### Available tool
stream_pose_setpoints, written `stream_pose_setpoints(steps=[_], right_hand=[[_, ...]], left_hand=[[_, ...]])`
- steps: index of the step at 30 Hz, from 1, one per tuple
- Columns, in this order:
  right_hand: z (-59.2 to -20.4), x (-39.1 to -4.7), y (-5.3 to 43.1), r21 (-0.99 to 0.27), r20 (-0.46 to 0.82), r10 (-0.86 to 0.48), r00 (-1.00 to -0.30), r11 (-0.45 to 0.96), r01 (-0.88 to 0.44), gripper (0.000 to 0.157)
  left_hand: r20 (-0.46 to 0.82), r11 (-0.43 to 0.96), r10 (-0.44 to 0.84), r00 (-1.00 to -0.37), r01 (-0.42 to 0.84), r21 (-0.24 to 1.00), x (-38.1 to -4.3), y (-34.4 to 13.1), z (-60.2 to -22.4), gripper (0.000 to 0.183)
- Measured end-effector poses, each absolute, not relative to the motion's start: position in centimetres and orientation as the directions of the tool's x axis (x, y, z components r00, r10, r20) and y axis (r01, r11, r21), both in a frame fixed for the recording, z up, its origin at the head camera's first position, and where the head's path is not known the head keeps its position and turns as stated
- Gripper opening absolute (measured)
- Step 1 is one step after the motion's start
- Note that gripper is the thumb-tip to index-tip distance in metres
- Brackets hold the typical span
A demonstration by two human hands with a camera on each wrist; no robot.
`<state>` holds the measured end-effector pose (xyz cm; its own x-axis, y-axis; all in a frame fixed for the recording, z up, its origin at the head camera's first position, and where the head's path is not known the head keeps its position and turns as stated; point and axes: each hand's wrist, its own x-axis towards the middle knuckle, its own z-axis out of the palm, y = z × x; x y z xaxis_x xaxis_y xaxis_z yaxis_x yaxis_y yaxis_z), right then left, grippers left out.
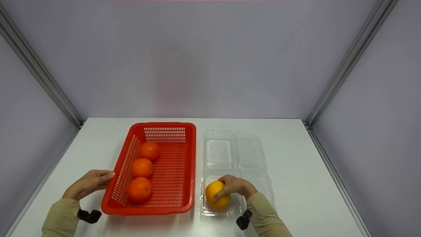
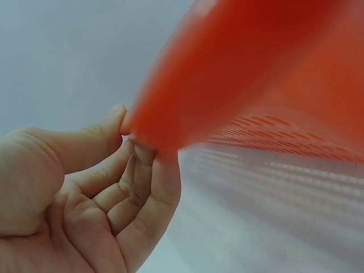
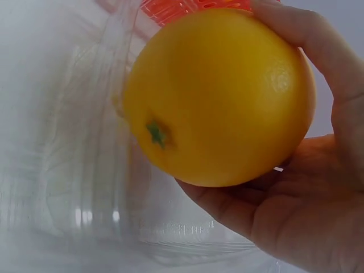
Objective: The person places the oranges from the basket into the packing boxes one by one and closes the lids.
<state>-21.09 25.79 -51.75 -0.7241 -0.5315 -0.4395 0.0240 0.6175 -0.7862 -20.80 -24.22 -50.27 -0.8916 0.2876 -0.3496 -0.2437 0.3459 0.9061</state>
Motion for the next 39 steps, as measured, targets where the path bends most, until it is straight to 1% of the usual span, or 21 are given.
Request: stream_pose_setpoints(steps=[4, 10, 15, 27, 39], right_hand=[[-51.8, -21.1, 25.4, -0.768, -0.460, -0.534, -0.709, 0.640, 0.017, 0.046], [-51.9, -21.0, 25.0, -0.699, -0.514, -0.491, -0.703, 0.715, 0.012, 0.049], [-52.1, -20.9, 24.8, -0.672, -0.528, -0.475, -0.703, 0.741, 0.004, 0.049], [-52.0, -20.8, 24.2, -0.658, -0.563, -0.446, -0.696, 0.752, 0.050, 0.054], [-52.0, -20.9, 24.5, -0.689, -0.567, -0.471, -0.675, 0.721, 0.075, 0.053]], left_hand=[[-0.351, 0.346, 0.284, -0.892, -0.246, 0.905, -20.8, -24.2, -50.3, 0.054], [-0.348, 0.370, 0.270, -0.898, -0.237, 0.898, -20.8, -24.2, -50.4, 0.053], [-0.351, 0.378, 0.265, -0.898, -0.237, 0.895, -20.9, -24.2, -50.5, 0.054], [-0.356, 0.362, 0.260, -0.898, -0.251, 0.898, -20.9, -24.2, -50.5, 0.054], [-0.364, 0.375, 0.236, -0.901, -0.262, 0.890, -20.9, -24.2, -50.6, 0.054]])
